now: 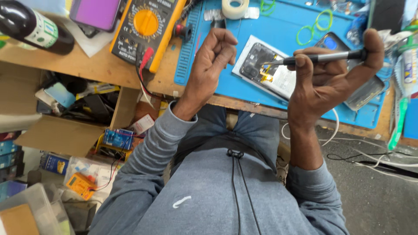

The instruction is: The person works on a disassembled smartphone placed on a blue mat. They use a red-handled screwdriver and a black-handled tool to adjust and remove small components near the camera module and battery area. The back cover is set aside, and the phone remains open throughout the clip.

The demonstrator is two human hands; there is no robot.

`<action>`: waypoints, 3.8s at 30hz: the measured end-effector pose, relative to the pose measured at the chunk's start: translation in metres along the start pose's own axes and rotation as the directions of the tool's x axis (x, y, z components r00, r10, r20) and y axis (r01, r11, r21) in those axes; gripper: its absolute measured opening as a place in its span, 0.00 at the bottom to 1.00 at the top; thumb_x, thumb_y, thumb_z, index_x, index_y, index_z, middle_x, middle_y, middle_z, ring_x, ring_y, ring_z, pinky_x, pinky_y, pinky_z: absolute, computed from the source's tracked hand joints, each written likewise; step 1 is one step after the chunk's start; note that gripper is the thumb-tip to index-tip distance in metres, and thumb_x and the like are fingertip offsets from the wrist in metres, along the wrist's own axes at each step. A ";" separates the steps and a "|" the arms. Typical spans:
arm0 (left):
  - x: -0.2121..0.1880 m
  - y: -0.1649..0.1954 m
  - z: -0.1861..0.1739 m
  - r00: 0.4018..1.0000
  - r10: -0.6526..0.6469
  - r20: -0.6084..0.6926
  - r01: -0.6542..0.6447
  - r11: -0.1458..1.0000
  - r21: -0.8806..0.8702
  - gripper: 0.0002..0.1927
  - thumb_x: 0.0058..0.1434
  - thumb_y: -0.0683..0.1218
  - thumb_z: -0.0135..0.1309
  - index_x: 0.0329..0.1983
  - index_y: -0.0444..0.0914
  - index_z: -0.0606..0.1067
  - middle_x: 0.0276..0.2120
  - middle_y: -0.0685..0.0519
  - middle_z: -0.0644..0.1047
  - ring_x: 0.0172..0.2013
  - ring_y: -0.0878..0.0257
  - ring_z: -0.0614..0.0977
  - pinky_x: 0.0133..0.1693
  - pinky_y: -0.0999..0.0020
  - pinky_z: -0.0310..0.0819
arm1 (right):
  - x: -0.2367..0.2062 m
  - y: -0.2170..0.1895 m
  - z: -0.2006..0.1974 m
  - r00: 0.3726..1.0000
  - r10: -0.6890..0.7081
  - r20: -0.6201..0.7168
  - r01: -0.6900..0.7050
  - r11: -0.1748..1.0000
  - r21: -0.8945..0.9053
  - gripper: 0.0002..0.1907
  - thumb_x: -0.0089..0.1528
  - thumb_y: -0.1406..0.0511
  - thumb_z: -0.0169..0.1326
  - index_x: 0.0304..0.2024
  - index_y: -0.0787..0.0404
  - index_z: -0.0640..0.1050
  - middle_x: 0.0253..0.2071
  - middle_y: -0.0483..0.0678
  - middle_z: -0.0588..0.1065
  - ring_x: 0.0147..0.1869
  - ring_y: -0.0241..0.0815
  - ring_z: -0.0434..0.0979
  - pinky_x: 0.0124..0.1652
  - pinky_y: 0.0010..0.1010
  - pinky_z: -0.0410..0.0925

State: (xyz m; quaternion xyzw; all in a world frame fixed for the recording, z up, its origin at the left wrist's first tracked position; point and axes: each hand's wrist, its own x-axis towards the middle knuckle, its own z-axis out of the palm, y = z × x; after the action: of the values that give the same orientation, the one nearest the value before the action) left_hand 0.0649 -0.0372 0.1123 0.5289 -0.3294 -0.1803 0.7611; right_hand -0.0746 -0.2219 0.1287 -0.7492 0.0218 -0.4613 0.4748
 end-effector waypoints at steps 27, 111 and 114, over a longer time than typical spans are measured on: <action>0.002 -0.005 -0.003 0.991 -0.131 -0.016 0.125 0.971 -0.204 0.06 0.76 0.44 0.50 0.53 0.40 0.68 0.37 0.58 0.76 0.39 0.72 0.77 0.42 0.75 0.69 | 0.000 -0.018 0.047 0.983 -0.117 0.142 0.106 0.991 0.081 0.39 0.77 0.77 0.59 0.74 0.46 0.48 0.54 0.62 0.78 0.53 0.51 0.83 0.54 0.32 0.77; -0.010 0.023 -0.003 0.932 0.129 0.339 -0.359 0.464 0.810 0.18 0.66 0.40 0.58 0.56 0.50 0.82 0.64 0.58 0.73 0.49 0.55 0.73 0.53 0.60 0.69 | 0.040 -0.042 0.021 0.877 -0.088 0.472 0.214 0.952 -0.220 0.27 0.68 0.73 0.71 0.63 0.64 0.71 0.54 0.55 0.79 0.53 0.43 0.85 0.48 0.30 0.79; -0.009 0.024 -0.002 0.933 0.138 0.333 -0.357 0.471 0.807 0.18 0.66 0.40 0.58 0.56 0.51 0.82 0.63 0.58 0.73 0.49 0.55 0.74 0.53 0.60 0.69 | 0.038 -0.044 0.020 0.843 -0.070 0.533 0.227 0.945 -0.234 0.26 0.69 0.74 0.69 0.65 0.64 0.70 0.51 0.52 0.80 0.53 0.43 0.85 0.50 0.30 0.79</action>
State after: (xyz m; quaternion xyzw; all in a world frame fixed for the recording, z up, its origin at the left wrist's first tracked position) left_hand 0.0581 -0.0208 0.1306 0.7572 -0.5308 0.0611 0.3758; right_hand -0.0561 -0.2019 0.1839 -0.9057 -0.0984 -0.2705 0.3112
